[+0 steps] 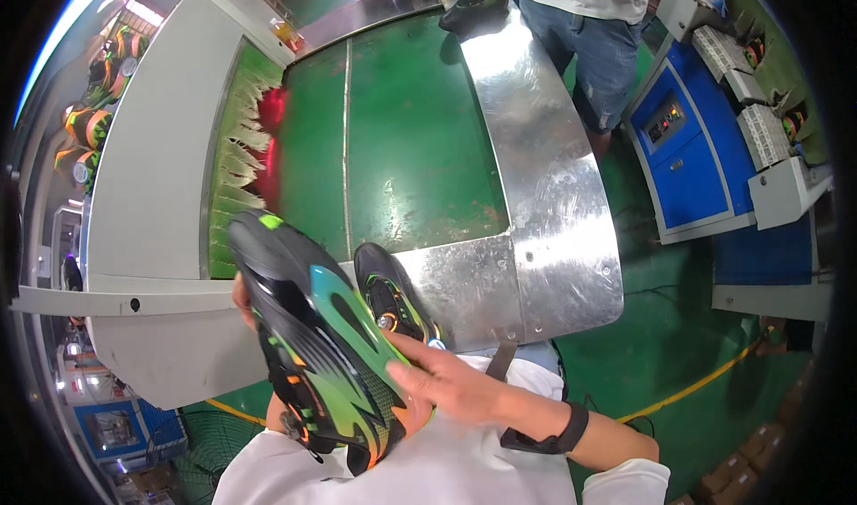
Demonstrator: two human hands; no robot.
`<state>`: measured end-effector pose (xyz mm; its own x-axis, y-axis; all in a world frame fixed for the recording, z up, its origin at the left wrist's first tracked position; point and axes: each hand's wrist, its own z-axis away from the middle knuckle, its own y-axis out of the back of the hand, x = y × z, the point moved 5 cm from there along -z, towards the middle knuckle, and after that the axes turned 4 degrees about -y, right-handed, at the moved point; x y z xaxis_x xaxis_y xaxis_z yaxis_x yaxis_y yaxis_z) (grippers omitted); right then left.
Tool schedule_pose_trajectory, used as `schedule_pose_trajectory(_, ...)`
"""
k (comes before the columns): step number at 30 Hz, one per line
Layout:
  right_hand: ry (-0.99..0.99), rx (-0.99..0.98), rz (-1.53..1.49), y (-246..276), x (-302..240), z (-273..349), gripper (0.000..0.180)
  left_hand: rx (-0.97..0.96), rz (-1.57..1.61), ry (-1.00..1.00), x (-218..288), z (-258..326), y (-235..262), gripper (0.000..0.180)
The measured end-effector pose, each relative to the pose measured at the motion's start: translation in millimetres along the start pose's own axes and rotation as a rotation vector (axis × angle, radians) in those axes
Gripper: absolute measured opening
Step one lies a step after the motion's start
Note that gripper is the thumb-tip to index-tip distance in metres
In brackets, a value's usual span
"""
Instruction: Inspecting and sorting manufactured shoes on a conveyor belt in a factory.
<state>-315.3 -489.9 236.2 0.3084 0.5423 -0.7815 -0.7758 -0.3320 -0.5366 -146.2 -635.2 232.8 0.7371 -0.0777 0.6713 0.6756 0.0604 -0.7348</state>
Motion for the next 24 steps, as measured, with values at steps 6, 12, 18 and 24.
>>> schedule_pose_trajectory(6,0.081,0.037,-0.014,-4.6,-1.4,13.3,0.070,-0.006,0.094,-0.105,17.6,-10.7,27.7,0.048)
schedule_pose_trajectory(12,0.186,0.225,-0.238,-7.6,-7.6,18.9,0.065,-0.114,0.183,-0.025,31.3,5.4,38.8,0.047)
schedule_pose_trajectory(18,0.042,0.062,-0.044,-9.1,-9.8,20.2,0.066,-0.162,0.234,0.044,46.7,33.5,53.2,0.046)
schedule_pose_trajectory(24,0.174,0.206,0.178,-17.7,-9.5,26.4,0.068,-0.007,0.307,0.129,49.1,55.6,75.4,0.046)
